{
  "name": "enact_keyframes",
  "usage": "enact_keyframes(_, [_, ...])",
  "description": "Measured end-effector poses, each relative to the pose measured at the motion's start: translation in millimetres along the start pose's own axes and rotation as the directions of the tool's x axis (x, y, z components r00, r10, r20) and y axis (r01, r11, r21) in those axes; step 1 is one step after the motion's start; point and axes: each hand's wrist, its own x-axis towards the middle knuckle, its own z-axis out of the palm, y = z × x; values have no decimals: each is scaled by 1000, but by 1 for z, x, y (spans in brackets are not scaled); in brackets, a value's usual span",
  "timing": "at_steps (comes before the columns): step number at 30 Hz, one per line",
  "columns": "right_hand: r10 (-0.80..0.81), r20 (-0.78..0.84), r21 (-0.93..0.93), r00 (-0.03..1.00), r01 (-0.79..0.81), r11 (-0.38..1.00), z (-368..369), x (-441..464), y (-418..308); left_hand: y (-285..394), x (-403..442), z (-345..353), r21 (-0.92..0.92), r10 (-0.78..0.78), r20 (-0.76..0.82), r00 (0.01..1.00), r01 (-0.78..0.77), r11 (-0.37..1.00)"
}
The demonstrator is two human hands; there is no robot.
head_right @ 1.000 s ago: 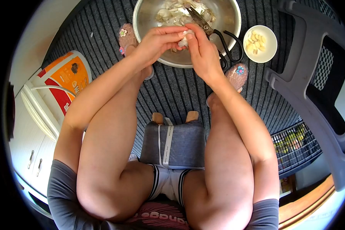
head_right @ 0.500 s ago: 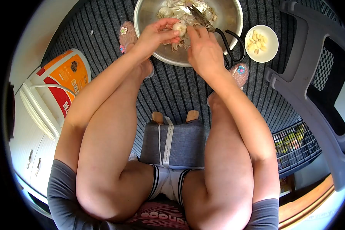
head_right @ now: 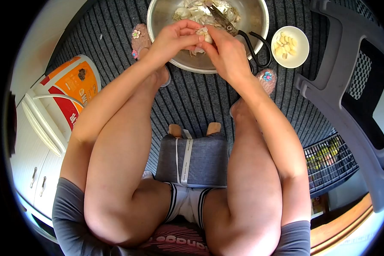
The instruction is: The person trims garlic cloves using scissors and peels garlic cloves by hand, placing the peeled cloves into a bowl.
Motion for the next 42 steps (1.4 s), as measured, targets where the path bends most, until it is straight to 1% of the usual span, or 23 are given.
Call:
enact_keyframes(2, [-35,-20,22,999,35,999,-2,-3,0,5,-3,1,-56,-36,-7,999,36,998])
enact_keyframes(4, [-73,-57,72,996,77,994,-3,-5,1,12,-4,3,-49,-40,9,999,40,998])
enact_keyframes(5, [-80,-48,52,996,82,995,-4,-6,-1,14,-5,3,-47,-42,17,999,43,998])
enact_keyframes(7, [-91,-32,11,995,92,996,-7,-9,-4,18,-4,2,32,-50,69,996,48,998])
enact_keyframes(8, [-101,-53,-2,994,101,995,-6,-11,-2,18,-4,2,70,-55,95,994,48,996])
enact_keyframes(10, [-123,-94,-27,988,121,992,-1,-15,4,19,-5,5,77,-38,98,994,31,997])
enact_keyframes(11, [-117,-87,-18,989,116,993,-1,-16,4,20,-6,7,81,-31,100,995,23,996])
enact_keyframes(14, [-108,-83,1,991,108,994,1,-17,0,29,-12,17,49,-77,-4,997,77,996])
enact_keyframes(17, [-115,-128,-18,985,114,993,7,-17,-2,27,-12,16,56,-162,-34,986,164,985])
enact_keyframes(20, [-111,-193,-60,975,102,993,15,-17,1,7,-6,16,-103,-131,-50,990,126,987])
enact_keyframes(23, [-70,-236,-76,969,54,996,15,-12,-1,6,-5,19,-170,-103,-43,994,94,981])
enact_keyframes(25, [-27,-260,-70,965,9,997,14,-8,-1,5,-5,22,-172,-96,-72,993,82,982])
enact_keyframes(26, [-29,-275,-53,961,14,998,14,-6,0,5,-5,23,-174,-91,-86,992,75,982])
enact_keyframes(28, [-27,-306,-19,952,23,1000,13,-3,3,5,-3,22,-250,-93,-47,995,78,965])
enact_keyframes(29, [64,-273,133,960,-28,991,13,-4,3,5,-3,21,-289,-93,-29,995,81,954])
enact_keyframes(31, [228,-166,420,960,-140,897,12,-5,2,7,0,16,-358,-81,8,997,79,930])
enact_keyframes(32, [258,-111,488,960,-174,856,11,-5,2,7,2,15,-392,-75,24,997,78,917])
enact_keyframes(34, [308,7,605,951,-249,756,9,-8,3,12,2,14,-320,-100,6,995,97,942])
enact_keyframes(35, [299,21,631,954,-245,736,8,-8,7,13,2,14,-284,-112,-4,994,106,953])
enact_keyframes(37, [279,46,682,959,-235,693,6,-6,13,8,2,16,-247,-63,-36,997,52,968])
enact_keyframes(38, [260,24,617,965,-219,756,6,-5,13,6,2,16,-226,-38,-50,998,25,974])
enact_keyframes(40, [216,-17,469,976,-183,864,4,-3,13,7,2,13,-256,-58,-1,998,56,965])
enact_keyframes(42, [232,-32,482,972,-188,856,0,-3,14,8,1,9,-307,-89,26,996,92,947])
